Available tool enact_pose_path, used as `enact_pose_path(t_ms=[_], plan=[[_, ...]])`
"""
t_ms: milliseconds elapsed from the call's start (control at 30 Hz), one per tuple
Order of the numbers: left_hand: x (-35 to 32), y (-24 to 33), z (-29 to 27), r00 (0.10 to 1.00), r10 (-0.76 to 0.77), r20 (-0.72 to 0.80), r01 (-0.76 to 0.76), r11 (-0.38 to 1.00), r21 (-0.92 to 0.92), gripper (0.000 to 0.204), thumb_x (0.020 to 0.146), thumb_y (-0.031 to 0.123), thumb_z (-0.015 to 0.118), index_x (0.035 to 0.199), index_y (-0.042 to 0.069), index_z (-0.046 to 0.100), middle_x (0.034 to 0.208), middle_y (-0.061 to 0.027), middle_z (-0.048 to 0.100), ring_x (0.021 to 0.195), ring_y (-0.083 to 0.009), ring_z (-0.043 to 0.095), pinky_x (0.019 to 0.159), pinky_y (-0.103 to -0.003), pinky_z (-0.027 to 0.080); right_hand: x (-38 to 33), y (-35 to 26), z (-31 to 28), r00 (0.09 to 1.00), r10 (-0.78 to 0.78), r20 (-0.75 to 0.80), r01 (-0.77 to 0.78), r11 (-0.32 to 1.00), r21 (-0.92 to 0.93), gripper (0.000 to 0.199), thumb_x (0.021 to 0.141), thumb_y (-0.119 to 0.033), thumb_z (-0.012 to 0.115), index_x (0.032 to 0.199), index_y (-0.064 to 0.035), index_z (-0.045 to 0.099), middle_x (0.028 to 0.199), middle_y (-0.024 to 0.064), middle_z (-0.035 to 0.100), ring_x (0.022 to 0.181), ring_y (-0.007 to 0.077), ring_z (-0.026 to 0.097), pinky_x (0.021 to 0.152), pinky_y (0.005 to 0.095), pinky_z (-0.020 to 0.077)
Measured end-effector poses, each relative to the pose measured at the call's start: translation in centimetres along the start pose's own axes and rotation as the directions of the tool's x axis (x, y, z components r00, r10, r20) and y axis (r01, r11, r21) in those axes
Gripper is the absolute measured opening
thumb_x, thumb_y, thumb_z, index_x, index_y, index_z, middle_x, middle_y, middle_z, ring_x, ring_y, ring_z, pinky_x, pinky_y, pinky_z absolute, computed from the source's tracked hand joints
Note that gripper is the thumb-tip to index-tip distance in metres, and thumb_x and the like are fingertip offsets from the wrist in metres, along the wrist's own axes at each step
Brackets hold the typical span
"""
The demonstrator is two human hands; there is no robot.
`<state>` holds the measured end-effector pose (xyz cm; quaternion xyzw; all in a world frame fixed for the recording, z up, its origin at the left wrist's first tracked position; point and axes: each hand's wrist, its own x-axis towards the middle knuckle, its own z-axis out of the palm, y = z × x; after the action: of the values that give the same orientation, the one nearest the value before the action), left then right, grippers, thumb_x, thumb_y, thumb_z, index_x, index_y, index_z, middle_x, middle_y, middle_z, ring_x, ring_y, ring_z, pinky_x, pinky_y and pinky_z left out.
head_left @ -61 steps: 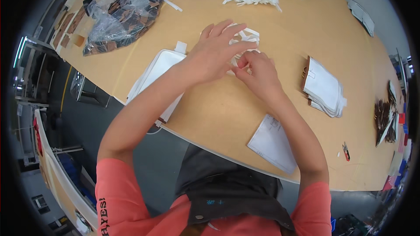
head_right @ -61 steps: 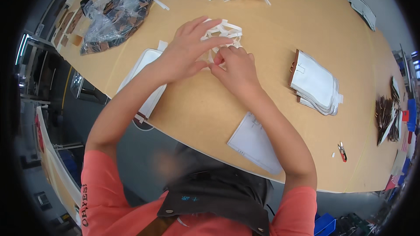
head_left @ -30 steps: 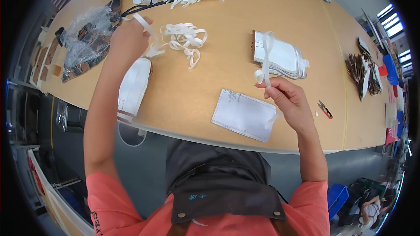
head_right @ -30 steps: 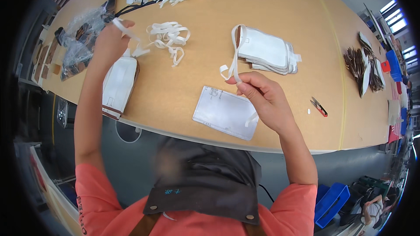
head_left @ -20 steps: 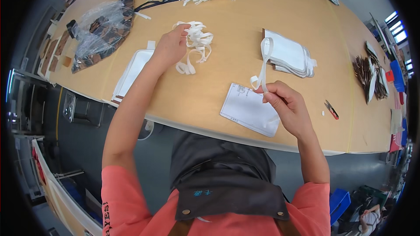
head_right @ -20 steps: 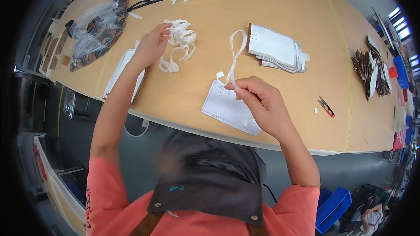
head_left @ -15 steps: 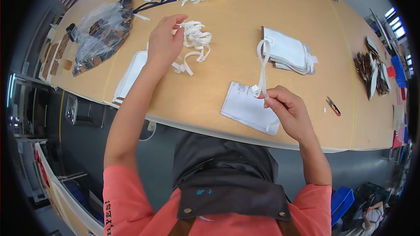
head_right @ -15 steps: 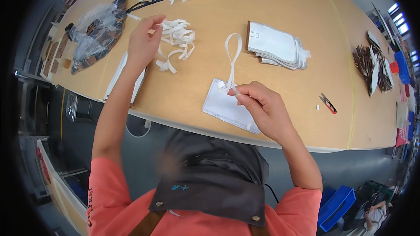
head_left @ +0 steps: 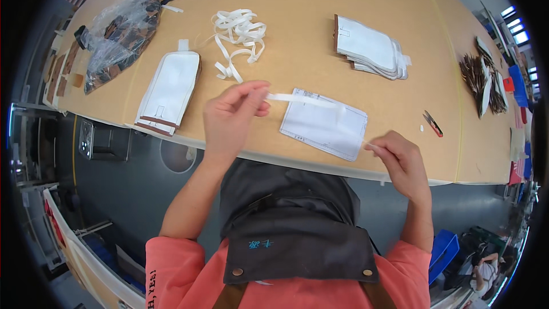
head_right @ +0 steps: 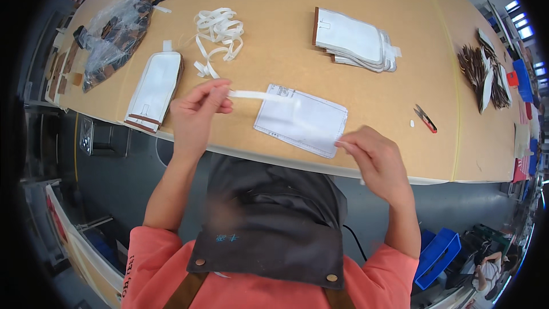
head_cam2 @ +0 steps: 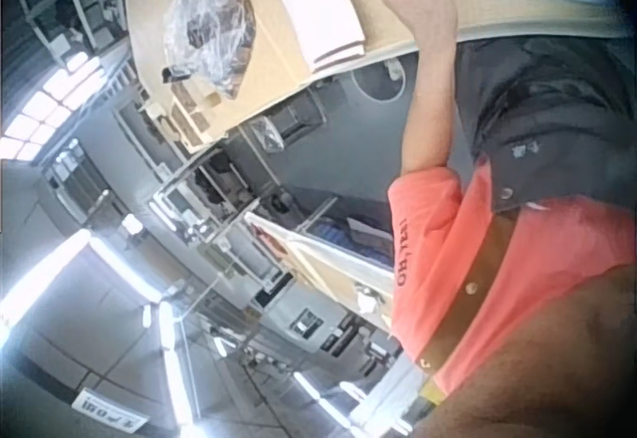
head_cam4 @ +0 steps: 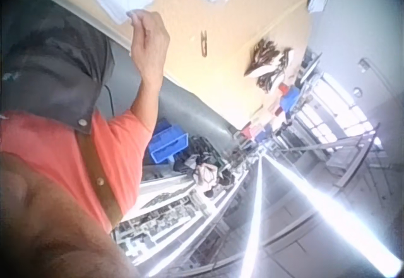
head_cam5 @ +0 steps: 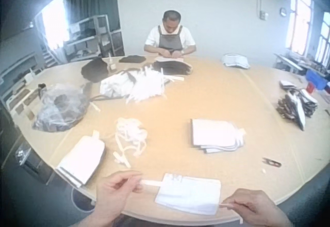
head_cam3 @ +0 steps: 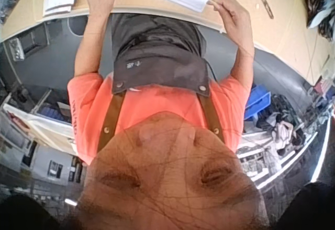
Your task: The person assembles small pouches by hand at a workbench. They insert white elastic straps into the top edge of white fabric pouches, fold the edges over, and press them flat. The person handles the pouches one at a time, stacking the finished units on the table.
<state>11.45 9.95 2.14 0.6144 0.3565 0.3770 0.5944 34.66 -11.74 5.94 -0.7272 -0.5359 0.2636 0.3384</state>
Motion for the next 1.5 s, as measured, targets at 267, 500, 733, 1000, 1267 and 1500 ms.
enact_pose_path(t_ms=[267,500,733,1000,1267,1500], plan=[[-1.7,-1.9,1.6,0.962,-0.256,0.093,0.272,0.928,-0.255,0.024,0.096,0.010,0.067,0.116,-0.003,0.070,0.094,-0.0087,0.073,0.075,-0.0092,0.067,0.059,-0.021,0.052,-9.4,2.4,1.1,0.951,0.275,-0.142,-0.286,0.956,-0.065,0.013,0.092,-0.002,0.061,0.099,-0.0026,0.072,0.078,0.0119,0.060,0.070,0.0237,0.057,0.064,0.0316,0.0445],[-6.5,-2.0,5.8,0.869,-0.355,0.345,0.408,0.908,-0.092,0.018,0.095,0.011,0.068,0.108,-0.001,0.067,0.094,-0.0100,0.075,0.075,-0.0098,0.070,0.053,-0.019,0.049,-15.9,4.4,2.4,0.987,0.158,0.024,-0.129,0.877,-0.463,0.023,0.086,-0.009,0.070,0.109,-0.0066,0.071,0.100,0.0110,0.068,0.091,0.0315,0.061,0.080,0.0406,0.0466],[-10.0,-0.9,8.0,0.885,-0.309,0.347,0.305,0.950,0.068,0.014,0.092,0.011,0.071,0.098,0.001,0.065,0.086,-0.0082,0.074,0.066,-0.0063,0.066,0.049,-0.017,0.042,-8.1,-2.4,6.4,0.885,-0.359,-0.297,0.202,0.869,-0.451,0.050,0.072,-0.013,0.082,0.119,-0.0065,0.068,0.111,0.0072,0.068,0.101,0.0253,0.062,0.087,0.0381,0.0455],[-10.3,-2.0,7.4,0.759,-0.464,0.457,0.590,0.787,-0.179,0.023,0.091,0.012,0.073,0.108,0.001,0.063,0.090,-0.0103,0.074,0.065,-0.0111,0.065,0.052,-0.020,0.046,-5.9,2.6,9.7,0.774,-0.562,-0.292,0.380,0.781,-0.496,0.044,0.076,0.001,0.071,0.120,0.0009,0.068,0.108,0.0148,0.072,0.081,0.0226,0.069,0.065,0.0290,0.0551],[0.5,-5.2,4.5,0.682,0.340,0.648,-0.724,0.441,0.531,0.085,0.072,0.039,0.086,0.141,0.004,0.050,0.144,-0.0206,0.047,0.134,-0.0352,0.046,0.109,-0.048,0.039,-9.1,6.4,-5.3,0.794,0.379,-0.476,-0.058,0.826,0.561,0.016,0.103,-0.015,0.054,0.102,-0.0033,0.064,0.099,0.0069,0.067,0.085,0.0118,0.063,0.080,0.0266,0.0511],[0.4,-8.2,5.2,0.747,0.311,0.587,-0.657,0.480,0.581,0.095,0.071,0.055,0.081,0.138,-0.004,0.049,0.138,-0.0236,0.047,0.132,-0.0433,0.041,0.109,-0.052,0.036,-2.0,6.3,-7.5,0.790,0.212,-0.575,-0.118,0.973,0.196,0.017,0.103,-0.012,0.054,0.112,-0.0012,0.063,0.091,0.0024,0.067,0.078,0.0066,0.057,0.075,0.0197,0.0429]])
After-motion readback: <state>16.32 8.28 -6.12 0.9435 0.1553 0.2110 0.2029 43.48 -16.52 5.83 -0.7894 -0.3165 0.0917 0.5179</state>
